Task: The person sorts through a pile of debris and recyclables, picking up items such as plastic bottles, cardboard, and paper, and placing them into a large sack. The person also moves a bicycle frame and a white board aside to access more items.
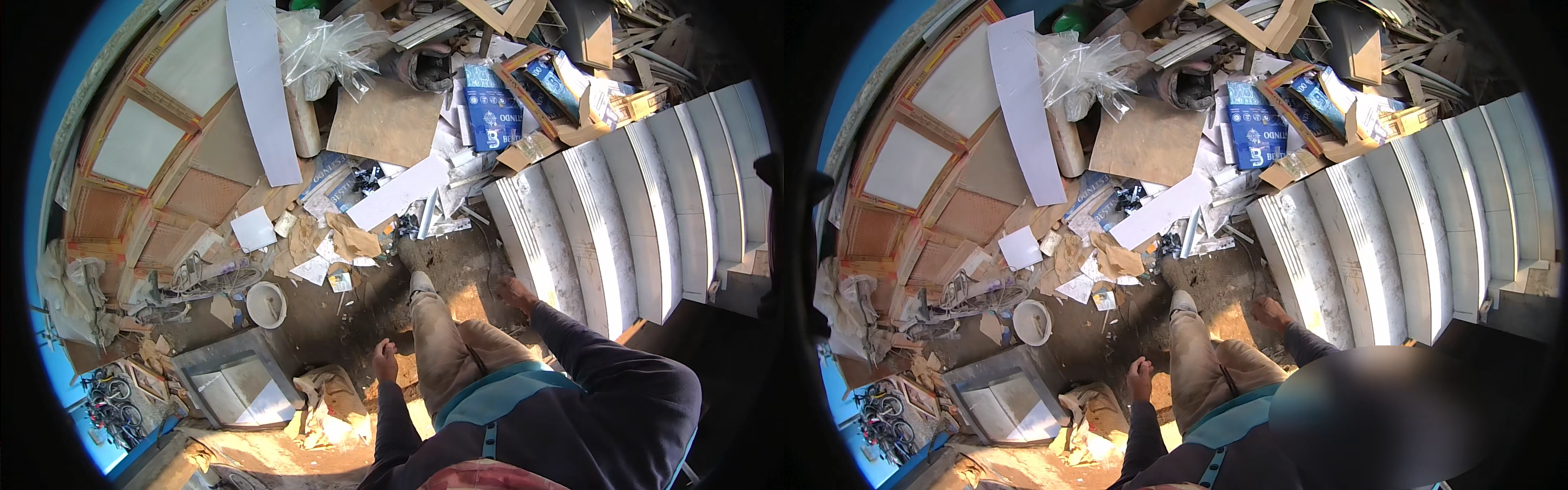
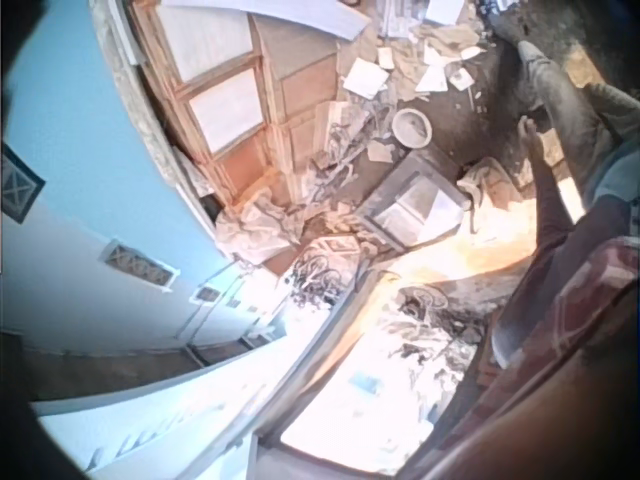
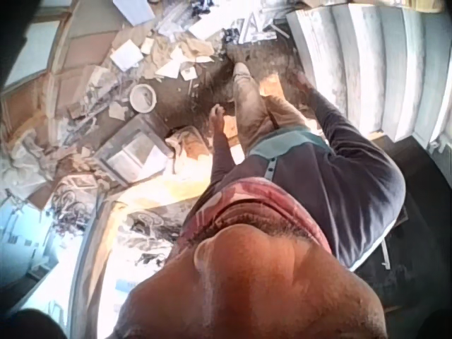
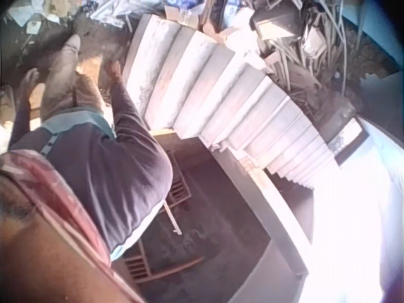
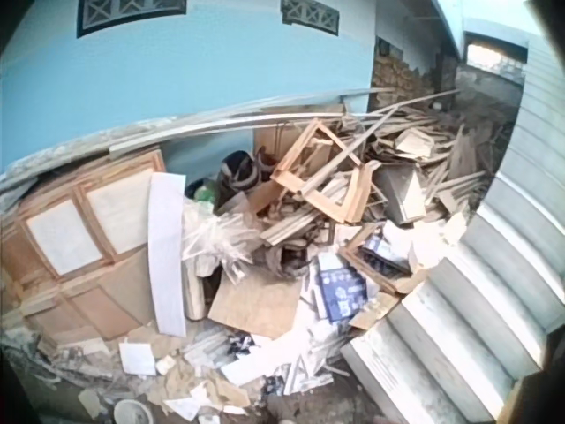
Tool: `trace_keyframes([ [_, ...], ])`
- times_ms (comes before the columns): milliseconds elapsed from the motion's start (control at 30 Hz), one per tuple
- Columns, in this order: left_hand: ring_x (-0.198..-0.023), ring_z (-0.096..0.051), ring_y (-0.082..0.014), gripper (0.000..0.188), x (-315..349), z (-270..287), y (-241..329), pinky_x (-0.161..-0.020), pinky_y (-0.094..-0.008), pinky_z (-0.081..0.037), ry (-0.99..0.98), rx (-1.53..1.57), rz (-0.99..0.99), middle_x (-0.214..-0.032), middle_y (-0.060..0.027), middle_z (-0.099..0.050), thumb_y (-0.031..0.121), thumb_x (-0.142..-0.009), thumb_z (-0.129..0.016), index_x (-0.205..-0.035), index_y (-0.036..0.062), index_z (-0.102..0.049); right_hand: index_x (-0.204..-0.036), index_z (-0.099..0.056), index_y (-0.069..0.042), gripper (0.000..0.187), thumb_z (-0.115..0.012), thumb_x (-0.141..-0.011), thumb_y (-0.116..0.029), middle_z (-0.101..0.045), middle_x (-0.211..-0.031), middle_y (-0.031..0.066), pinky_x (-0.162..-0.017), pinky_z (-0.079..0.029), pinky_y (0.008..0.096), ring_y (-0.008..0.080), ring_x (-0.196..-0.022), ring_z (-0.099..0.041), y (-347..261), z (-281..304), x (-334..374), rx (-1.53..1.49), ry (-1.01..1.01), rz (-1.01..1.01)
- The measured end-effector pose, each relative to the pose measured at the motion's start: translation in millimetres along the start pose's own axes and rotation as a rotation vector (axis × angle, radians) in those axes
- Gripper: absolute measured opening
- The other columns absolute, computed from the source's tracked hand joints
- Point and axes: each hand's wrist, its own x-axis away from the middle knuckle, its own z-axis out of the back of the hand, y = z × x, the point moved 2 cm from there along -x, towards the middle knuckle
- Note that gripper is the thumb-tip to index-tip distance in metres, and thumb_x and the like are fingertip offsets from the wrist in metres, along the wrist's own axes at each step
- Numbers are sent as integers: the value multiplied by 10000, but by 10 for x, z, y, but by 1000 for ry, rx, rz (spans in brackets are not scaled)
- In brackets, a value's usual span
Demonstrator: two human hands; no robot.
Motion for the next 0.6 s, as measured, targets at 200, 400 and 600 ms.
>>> trace_keyframes([
  [200,-1065,-712,-194,572,-2114,-856,1115,-814,-314,-531,-172,165,215,-1204,-95,-719,421,-993,-680,-1384,17,-575,-1238,-635,37,380,-587,-1017,-269,-732,-964,118,-720,-558,344,189,-836,-704,-457,282,-458,-255,68,-115],
  [400,-1109,-665,-196,549,-5194,-1770,2001,-890,-403,-502,-208,229,247,-1226,-36,-686,459,-949,-718,-1334,87,-595,-1277,-621,-7,397,-564,-1037,-318,-729,-1060,113,-749,-585,373,201,-917,-711,-234,459,-778,-392,71,-404],
  [600,-1208,-588,-272,709,-7425,-2438,2441,-982,-439,-492,165,442,316,-1403,-78,-577,552,-949,-669,-1454,79,-513,-1329,-586,-16,408,-556,-1047,-308,-733,-1085,145,-789,-601,383,236,-955,-730,109,293,-493,-489,167,-729],
])
